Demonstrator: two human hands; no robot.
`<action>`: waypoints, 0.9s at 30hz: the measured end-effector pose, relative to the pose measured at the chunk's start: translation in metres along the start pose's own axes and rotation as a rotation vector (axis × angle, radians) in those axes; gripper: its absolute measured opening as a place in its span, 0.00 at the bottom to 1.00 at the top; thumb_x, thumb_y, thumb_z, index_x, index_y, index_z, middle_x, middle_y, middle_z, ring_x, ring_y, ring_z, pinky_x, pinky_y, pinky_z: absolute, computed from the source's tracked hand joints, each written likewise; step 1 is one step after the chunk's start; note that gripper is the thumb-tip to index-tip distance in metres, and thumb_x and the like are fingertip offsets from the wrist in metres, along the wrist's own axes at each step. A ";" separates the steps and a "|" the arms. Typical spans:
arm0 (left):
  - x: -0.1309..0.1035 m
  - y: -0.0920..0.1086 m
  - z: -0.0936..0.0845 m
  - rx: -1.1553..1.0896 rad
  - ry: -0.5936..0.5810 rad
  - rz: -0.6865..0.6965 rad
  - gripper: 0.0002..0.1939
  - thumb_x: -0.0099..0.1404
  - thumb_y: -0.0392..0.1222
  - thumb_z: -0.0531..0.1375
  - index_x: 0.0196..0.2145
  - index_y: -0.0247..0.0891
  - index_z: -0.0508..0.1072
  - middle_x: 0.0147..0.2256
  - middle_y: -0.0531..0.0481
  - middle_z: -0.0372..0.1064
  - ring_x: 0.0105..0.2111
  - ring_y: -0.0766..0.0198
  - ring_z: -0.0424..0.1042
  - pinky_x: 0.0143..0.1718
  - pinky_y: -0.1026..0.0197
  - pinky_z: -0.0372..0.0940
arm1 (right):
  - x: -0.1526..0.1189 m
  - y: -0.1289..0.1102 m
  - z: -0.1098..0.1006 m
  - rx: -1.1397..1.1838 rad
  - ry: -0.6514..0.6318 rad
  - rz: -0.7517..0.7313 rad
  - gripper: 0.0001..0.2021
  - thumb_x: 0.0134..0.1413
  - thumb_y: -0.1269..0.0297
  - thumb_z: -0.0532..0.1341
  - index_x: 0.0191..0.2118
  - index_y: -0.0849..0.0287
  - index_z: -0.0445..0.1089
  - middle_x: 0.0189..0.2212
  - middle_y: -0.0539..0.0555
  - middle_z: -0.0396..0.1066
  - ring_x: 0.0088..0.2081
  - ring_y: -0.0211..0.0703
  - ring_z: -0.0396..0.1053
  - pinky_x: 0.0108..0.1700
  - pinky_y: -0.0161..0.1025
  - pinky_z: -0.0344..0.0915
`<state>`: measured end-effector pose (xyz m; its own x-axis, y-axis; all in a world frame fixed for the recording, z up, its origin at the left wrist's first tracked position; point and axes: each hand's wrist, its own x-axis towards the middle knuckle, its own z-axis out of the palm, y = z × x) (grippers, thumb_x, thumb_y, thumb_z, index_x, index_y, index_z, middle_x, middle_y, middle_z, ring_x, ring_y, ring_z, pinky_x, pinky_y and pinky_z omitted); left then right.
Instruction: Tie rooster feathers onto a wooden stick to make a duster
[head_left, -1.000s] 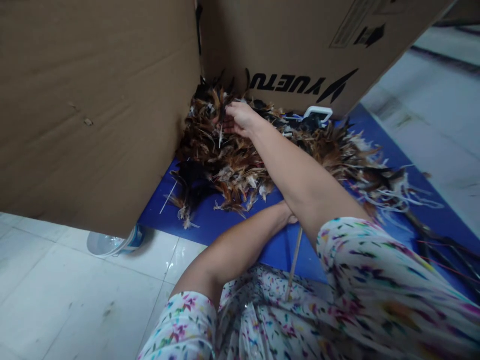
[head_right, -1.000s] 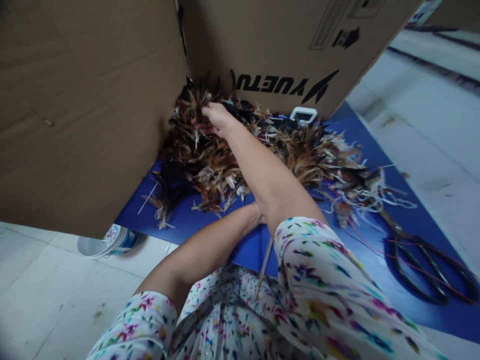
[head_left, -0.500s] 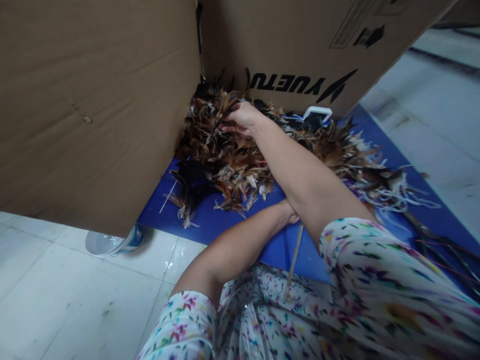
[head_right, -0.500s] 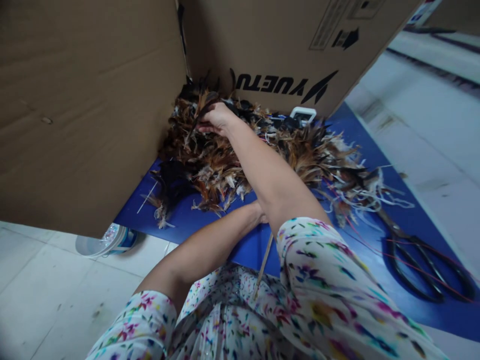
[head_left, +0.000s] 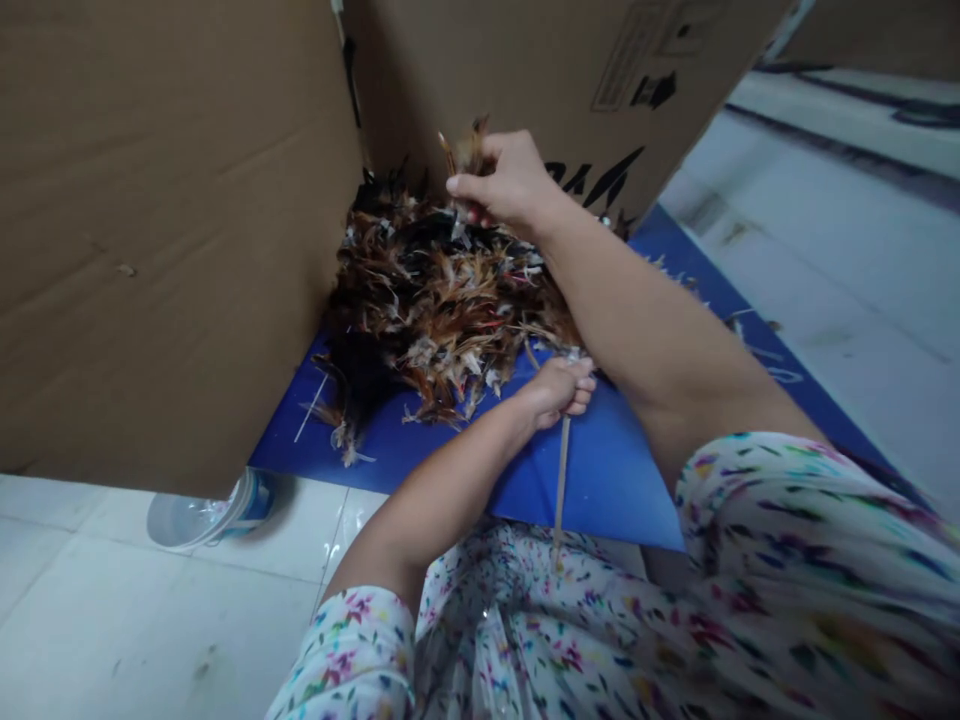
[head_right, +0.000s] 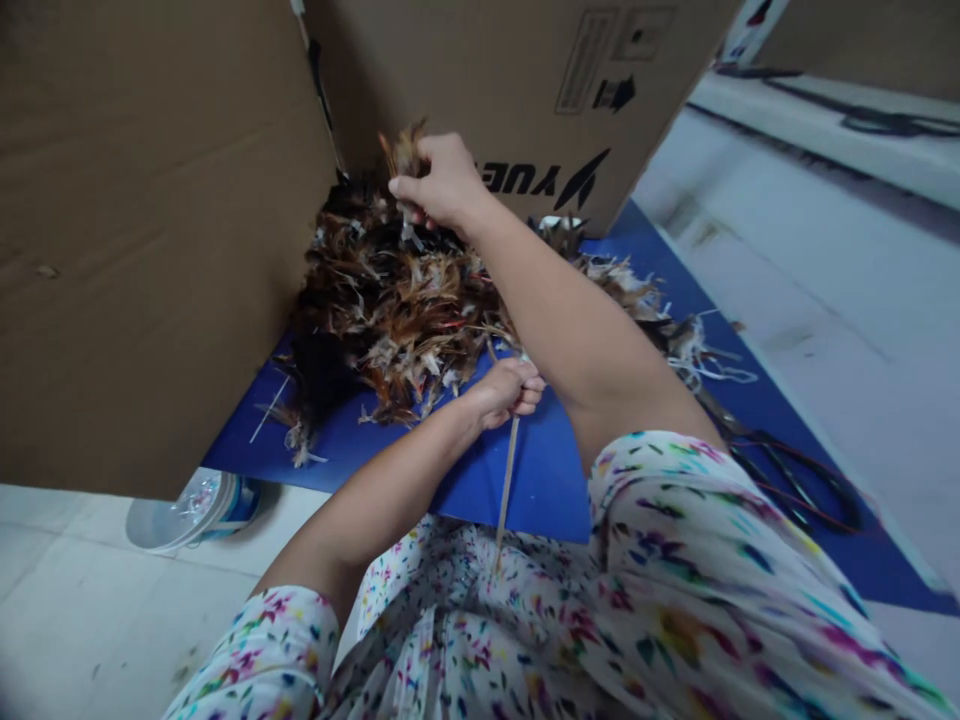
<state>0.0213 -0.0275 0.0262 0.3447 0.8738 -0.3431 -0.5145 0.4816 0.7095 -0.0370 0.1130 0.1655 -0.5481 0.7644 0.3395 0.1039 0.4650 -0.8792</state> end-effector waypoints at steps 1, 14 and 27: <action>-0.001 0.002 0.000 -0.005 0.009 0.013 0.17 0.72 0.34 0.51 0.25 0.40 0.53 0.18 0.62 0.46 0.14 0.76 0.41 0.15 0.73 0.38 | -0.018 -0.011 -0.009 -0.039 0.051 -0.014 0.11 0.52 0.62 0.69 0.28 0.51 0.65 0.23 0.50 0.69 0.32 0.46 0.73 0.33 0.44 0.73; -0.010 0.008 0.003 0.049 -0.024 0.077 0.19 0.74 0.37 0.51 0.24 0.39 0.52 0.19 0.62 0.44 0.15 0.77 0.41 0.16 0.73 0.38 | -0.220 0.005 -0.103 0.176 0.267 0.261 0.11 0.43 0.67 0.72 0.31 0.55 0.69 0.26 0.48 0.75 0.21 0.33 0.67 0.21 0.34 0.62; -0.016 0.006 0.012 0.198 0.133 0.100 0.15 0.73 0.37 0.53 0.28 0.39 0.53 0.19 0.62 0.48 0.13 0.78 0.45 0.15 0.73 0.38 | -0.245 0.051 -0.114 0.423 0.229 0.191 0.14 0.38 0.63 0.76 0.32 0.61 0.75 0.30 0.54 0.78 0.34 0.42 0.78 0.27 0.32 0.71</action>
<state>0.0223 -0.0390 0.0431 0.1869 0.9239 -0.3340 -0.3721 0.3812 0.8463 0.1971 -0.0003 0.0757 -0.3519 0.9180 0.1826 -0.1866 0.1223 -0.9748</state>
